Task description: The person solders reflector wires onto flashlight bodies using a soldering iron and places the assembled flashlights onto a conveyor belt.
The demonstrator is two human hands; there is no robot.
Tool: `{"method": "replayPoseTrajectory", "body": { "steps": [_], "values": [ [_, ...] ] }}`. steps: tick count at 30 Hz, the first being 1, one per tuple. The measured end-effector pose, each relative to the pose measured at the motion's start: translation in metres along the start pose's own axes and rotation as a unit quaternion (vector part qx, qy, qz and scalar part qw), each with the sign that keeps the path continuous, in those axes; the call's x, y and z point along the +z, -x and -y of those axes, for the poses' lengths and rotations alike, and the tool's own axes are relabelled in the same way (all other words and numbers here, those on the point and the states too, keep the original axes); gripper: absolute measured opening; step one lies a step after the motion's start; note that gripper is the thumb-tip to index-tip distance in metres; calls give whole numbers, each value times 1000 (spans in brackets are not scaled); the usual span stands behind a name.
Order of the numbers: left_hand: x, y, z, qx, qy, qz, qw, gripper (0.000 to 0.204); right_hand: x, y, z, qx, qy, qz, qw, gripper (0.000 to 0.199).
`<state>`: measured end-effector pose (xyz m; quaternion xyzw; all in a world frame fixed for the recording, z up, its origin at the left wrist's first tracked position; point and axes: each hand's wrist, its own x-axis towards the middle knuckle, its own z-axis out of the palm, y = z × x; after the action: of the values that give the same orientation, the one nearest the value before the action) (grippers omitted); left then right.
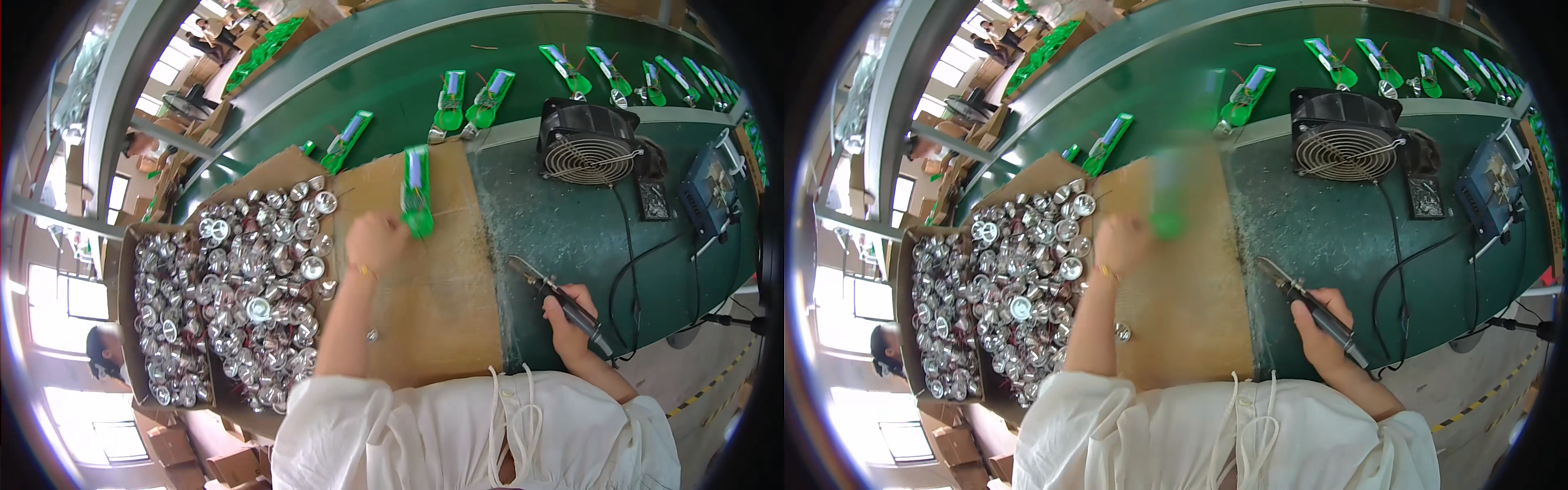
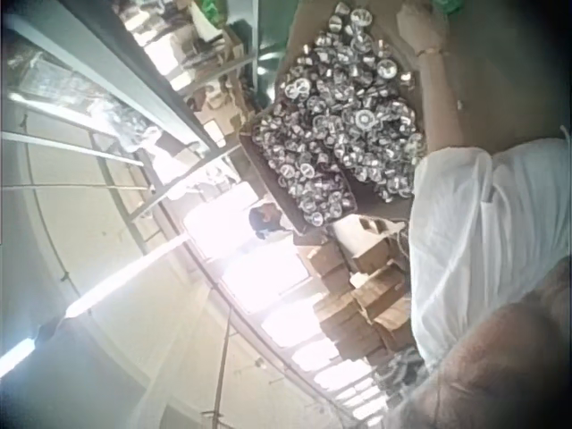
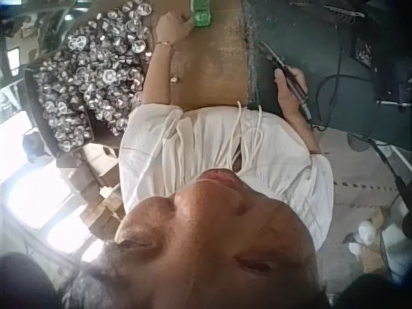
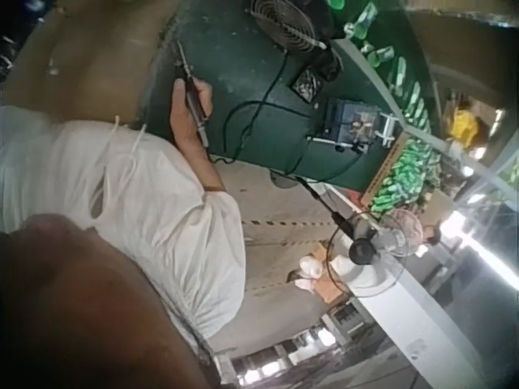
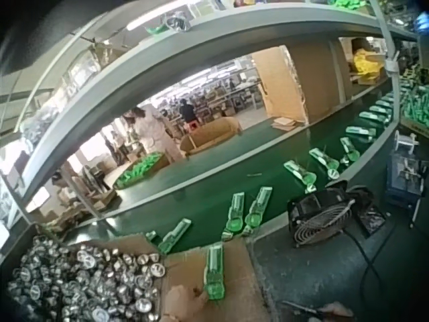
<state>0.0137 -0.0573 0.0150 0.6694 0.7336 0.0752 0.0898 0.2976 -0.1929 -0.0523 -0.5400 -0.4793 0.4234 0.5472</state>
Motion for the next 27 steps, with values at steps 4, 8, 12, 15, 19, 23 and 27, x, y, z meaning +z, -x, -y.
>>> {"method": "replayPoseTrajectory", "body": {
  "steps": [4, 8, 12, 15, 19, 23, 27],
  "values": [
    [13, 105, -5, -9, -34, -11, 999, 36, 3, -3, 0, -8, 5, 0, 1000, 16],
    [-7, 167, 13, -123, -127, -15, 984, 54, 3, 0, 1, -17, -22, -7, 1000, 19],
    [1, 193, 46, -135, -184, -14, 974, 62, 6, 0, 3, -26, -31, -8, 999, 19],
    [16, 184, 38, -68, -104, -62, 990, 50, 8, 1, 3, -18, -41, -20, 999, 19],
    [24, 164, 29, 60, -4, -45, 997, 45, 7, 3, 0, -11, -39, -32, 999, 18],
    [31, 152, 36, 102, 185, -66, 975, 42, 5, 5, 2, -12, -50, -41, 998, 18],
    [45, 139, 47, -69, 471, -46, 878, 35, 15, 10, 18, -6, -72, -31, 997, 14]
  ]
}}
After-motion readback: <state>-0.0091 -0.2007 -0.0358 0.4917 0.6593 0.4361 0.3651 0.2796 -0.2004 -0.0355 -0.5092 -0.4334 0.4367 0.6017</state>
